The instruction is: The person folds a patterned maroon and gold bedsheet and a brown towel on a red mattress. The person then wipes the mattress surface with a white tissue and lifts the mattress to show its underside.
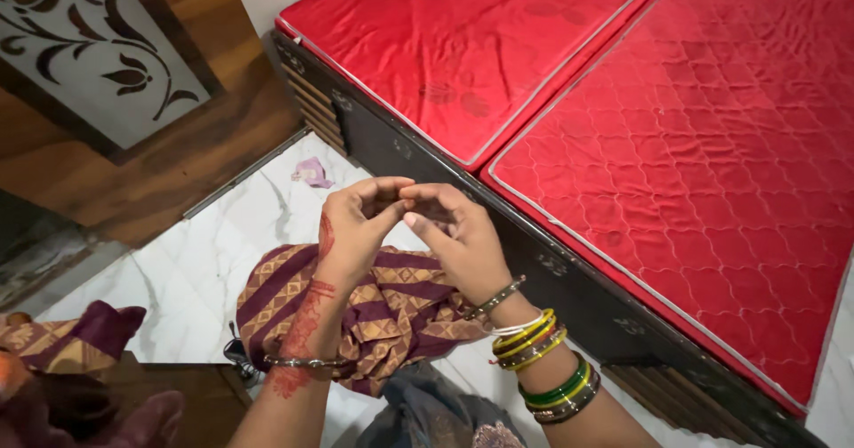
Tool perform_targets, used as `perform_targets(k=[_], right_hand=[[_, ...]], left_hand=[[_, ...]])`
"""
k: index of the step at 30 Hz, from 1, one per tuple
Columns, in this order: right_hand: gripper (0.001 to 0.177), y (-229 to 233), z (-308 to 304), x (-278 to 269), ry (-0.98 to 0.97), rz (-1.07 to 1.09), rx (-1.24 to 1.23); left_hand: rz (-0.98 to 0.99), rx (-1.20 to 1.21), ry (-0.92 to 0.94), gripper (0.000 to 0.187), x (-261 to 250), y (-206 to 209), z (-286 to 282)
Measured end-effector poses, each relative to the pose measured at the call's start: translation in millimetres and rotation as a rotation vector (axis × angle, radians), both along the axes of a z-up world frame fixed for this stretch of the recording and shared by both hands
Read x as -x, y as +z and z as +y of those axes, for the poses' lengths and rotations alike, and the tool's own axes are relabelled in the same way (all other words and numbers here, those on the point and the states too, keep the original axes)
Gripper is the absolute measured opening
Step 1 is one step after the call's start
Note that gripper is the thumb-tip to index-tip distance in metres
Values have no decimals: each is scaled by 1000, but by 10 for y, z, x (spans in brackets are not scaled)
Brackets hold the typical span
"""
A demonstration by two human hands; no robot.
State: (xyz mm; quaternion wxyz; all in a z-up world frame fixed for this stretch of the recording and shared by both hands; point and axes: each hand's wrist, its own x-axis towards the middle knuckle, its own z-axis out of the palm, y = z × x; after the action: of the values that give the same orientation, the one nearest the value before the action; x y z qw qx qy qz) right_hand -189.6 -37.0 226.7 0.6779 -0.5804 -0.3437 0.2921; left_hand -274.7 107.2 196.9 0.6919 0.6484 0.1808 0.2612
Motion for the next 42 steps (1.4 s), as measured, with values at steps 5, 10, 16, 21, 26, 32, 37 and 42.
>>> perform_targets(k=[5, 10, 16, 21, 26, 32, 37, 42], right_hand=[[25, 55, -381, -140, -67, 29, -47], [24, 152, -933, -293, -77, 42, -83], [24, 211, -1668, -559, -123, 17, -83], [24, 239, -2286, -746, -168, 23, -57], [24, 328, -2858, -897, -233, -5, -60], [25, 520, -3496, -1014, -378, -147, -17], [25, 660, -3889, -1104, -540, -142, 19], [25, 755, -4141, -1246, -662, -163, 74]], left_hand=[[28, 2, -27, 22, -143, 158, -295], [4, -57, -39, 20, -364, 206, -730], [-49, 70, -74, 18, -692, 187, -1561], [-92, 127, -81, 19, -884, 207, -2233], [-167, 164, -159, 19, -1137, 258, -2781], [-89, 56, -314, 20, -1496, 418, -3251], [-89, 34, -473, 21, -1902, 546, -3605], [-102, 62, -632, 21, -2288, 579, -3858]])
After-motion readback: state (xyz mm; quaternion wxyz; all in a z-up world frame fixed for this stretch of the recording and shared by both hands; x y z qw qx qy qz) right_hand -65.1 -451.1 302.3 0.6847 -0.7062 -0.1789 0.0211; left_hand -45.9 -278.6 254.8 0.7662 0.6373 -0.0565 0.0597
